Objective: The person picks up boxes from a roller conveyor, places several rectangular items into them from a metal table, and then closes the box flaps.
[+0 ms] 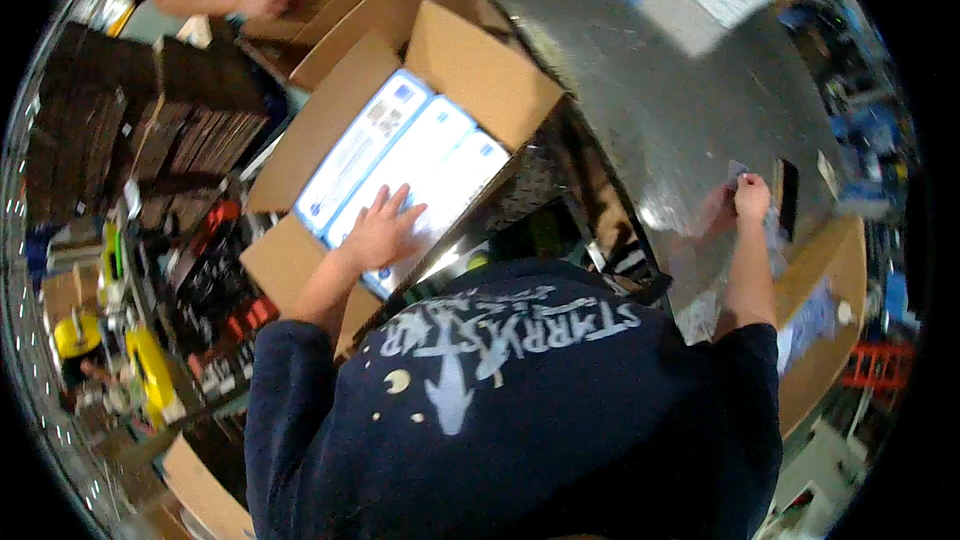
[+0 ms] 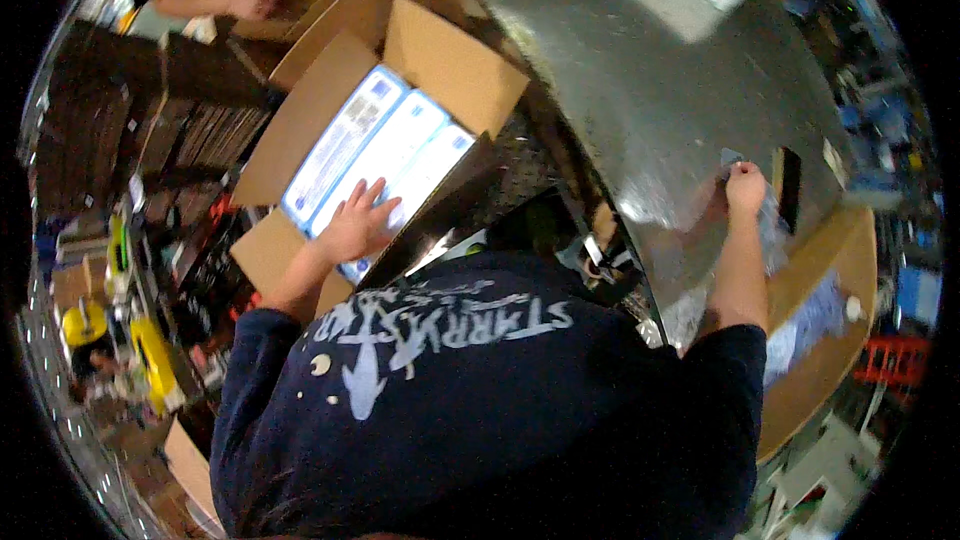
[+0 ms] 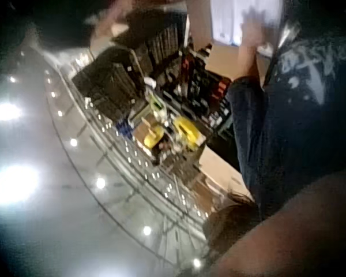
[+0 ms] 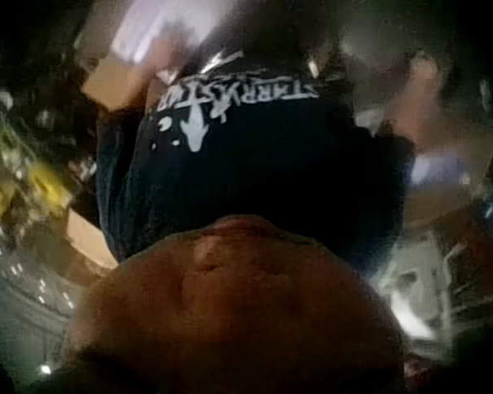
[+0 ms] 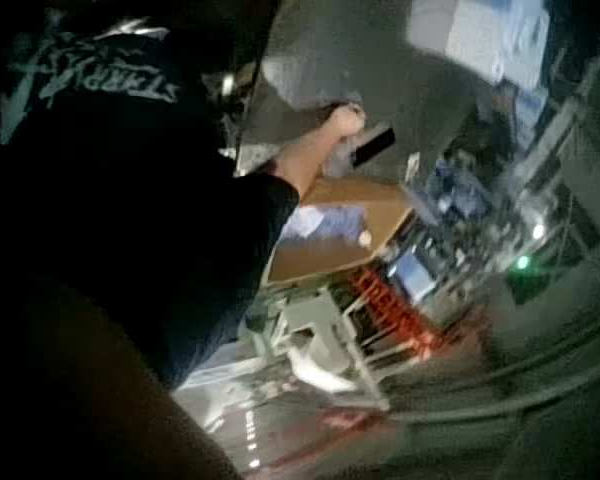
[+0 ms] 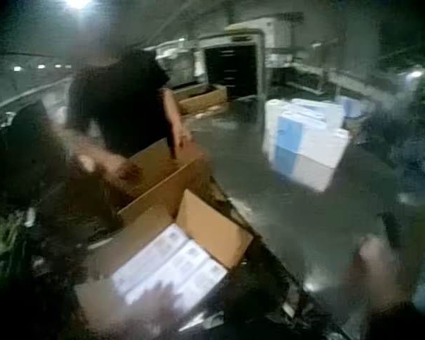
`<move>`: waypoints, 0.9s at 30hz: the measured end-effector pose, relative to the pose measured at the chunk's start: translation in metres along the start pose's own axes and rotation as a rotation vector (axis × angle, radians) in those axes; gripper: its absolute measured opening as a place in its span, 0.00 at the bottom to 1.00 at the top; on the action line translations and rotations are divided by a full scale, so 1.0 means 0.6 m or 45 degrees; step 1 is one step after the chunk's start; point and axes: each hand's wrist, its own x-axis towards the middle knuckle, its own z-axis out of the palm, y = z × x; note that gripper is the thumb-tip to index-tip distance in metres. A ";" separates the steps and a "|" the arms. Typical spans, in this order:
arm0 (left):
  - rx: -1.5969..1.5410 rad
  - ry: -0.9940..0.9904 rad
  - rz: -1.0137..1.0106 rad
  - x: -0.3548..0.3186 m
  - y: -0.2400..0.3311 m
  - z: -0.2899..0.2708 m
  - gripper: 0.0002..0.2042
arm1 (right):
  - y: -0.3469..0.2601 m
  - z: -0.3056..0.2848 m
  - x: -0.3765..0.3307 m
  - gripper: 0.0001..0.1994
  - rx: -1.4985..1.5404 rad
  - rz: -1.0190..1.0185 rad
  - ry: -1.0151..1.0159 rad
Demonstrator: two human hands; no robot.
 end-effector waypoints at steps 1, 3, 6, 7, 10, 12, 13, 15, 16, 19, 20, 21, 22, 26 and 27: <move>-0.185 0.063 0.104 0.007 -0.020 -0.009 0.33 | -0.023 0.006 0.022 0.09 0.114 -0.169 -0.064; -0.476 0.241 -0.039 0.042 0.043 -0.101 0.28 | -0.123 0.029 0.042 0.08 0.656 -0.128 -0.528; -0.447 0.782 0.150 0.101 0.142 -0.183 0.20 | -0.430 -0.019 -0.072 0.07 0.882 -0.808 -1.138; -0.524 0.872 0.188 0.111 0.159 -0.191 0.18 | -0.512 -0.037 -0.118 0.08 0.799 -1.075 -1.294; -0.588 1.129 0.180 0.101 0.146 -0.165 0.19 | -0.631 -0.040 -0.218 0.09 1.139 -1.338 -1.662; -0.518 1.124 -0.129 0.023 0.121 -0.144 0.17 | -0.663 -0.047 -0.259 0.09 1.121 -1.331 -1.906; -0.487 1.063 -0.303 -0.026 0.108 -0.123 0.16 | -0.673 -0.059 -0.271 0.09 0.962 -1.423 -1.930; -0.313 0.764 -0.635 -0.115 0.084 -0.088 0.10 | -0.675 -0.025 -0.277 0.13 0.832 -1.664 -1.809; -0.270 0.552 -0.730 -0.155 0.068 -0.048 0.09 | -0.673 -0.012 -0.278 0.14 0.748 -1.754 -1.765; -0.222 0.130 -0.688 -0.227 0.026 0.067 0.10 | -0.656 0.021 -0.278 0.19 0.381 -1.943 -2.092; -0.177 0.210 -0.647 -0.225 0.029 0.076 0.10 | -0.651 0.018 -0.280 0.19 0.273 -1.917 -2.245; -0.128 0.291 -0.589 -0.214 0.029 0.080 0.10 | -0.644 0.015 -0.280 0.19 0.163 -1.870 -2.386; -0.057 0.149 -0.564 -0.206 0.027 0.078 0.10 | -0.638 0.010 -0.282 0.19 0.145 -1.773 -2.363; 0.149 -0.188 -0.528 -0.160 0.016 0.071 0.15 | -0.629 -0.029 -0.290 0.20 0.093 -1.527 -2.268; 0.181 -0.233 -0.535 -0.151 0.012 0.074 0.16 | -0.622 -0.040 -0.299 0.20 0.097 -1.488 -2.261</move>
